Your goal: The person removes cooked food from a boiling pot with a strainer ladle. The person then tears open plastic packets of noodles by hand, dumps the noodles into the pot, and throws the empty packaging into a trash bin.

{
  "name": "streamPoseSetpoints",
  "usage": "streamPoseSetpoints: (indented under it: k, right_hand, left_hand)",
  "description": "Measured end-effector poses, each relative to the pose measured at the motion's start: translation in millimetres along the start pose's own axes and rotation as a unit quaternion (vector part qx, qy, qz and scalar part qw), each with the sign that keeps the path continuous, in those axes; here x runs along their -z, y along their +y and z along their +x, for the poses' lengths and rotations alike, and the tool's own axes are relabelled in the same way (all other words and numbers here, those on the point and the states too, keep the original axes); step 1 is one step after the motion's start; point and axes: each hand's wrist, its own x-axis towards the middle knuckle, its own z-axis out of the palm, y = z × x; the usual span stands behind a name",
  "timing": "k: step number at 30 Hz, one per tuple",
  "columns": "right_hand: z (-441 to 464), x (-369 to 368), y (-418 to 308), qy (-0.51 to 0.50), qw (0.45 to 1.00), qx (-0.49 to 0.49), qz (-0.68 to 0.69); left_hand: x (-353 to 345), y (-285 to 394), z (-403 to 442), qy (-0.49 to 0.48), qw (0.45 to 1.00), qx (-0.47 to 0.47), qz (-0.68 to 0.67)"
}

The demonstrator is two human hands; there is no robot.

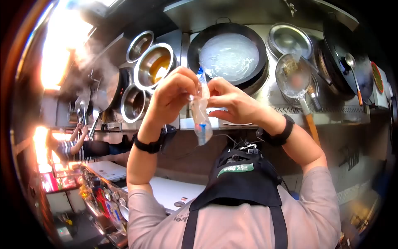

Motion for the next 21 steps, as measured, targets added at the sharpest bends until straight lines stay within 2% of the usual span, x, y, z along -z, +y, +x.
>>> streamPoseSetpoints:
  k: [5, 8, 12, 13, 14, 15, 18, 21]
  right_hand:
    - [23, -12, 3, 0.011, 0.997, -0.052, 0.063]
    - [41, -18, 7, 0.044, 0.994, -0.086, 0.051]
    - [57, -17, 20, 0.007, 0.978, -0.203, 0.038]
    - [60, -17, 23, -0.006, 0.971, -0.239, 0.024]
    - [66, -20, 27, 0.012, 0.982, -0.185, -0.034]
    - [70, -23, 32, 0.011, 0.982, -0.186, -0.039]
    - [74, -33, 47, 0.036, 0.979, -0.183, -0.077]
    - [76, -45, 57, 0.078, 0.974, -0.191, -0.099]
  left_hand:
    - [12, -41, 12, 0.018, 0.984, -0.042, -0.171]
    - [11, -67, 9, 0.151, 0.937, -0.037, -0.313]
    - [14, -91, 5, 0.215, 0.898, -0.019, -0.383]
    - [16, -99, 5, 0.234, 0.870, -0.010, -0.434]
    - [18, -106, 4, 0.252, 0.839, 0.000, -0.482]
    - [20, -113, 4, 0.250, 0.837, -0.003, -0.486]
    - [20, -124, 7, 0.307, 0.748, 0.023, -0.587]
    - [28, -154, -1, 0.315, 0.746, 0.033, -0.586]
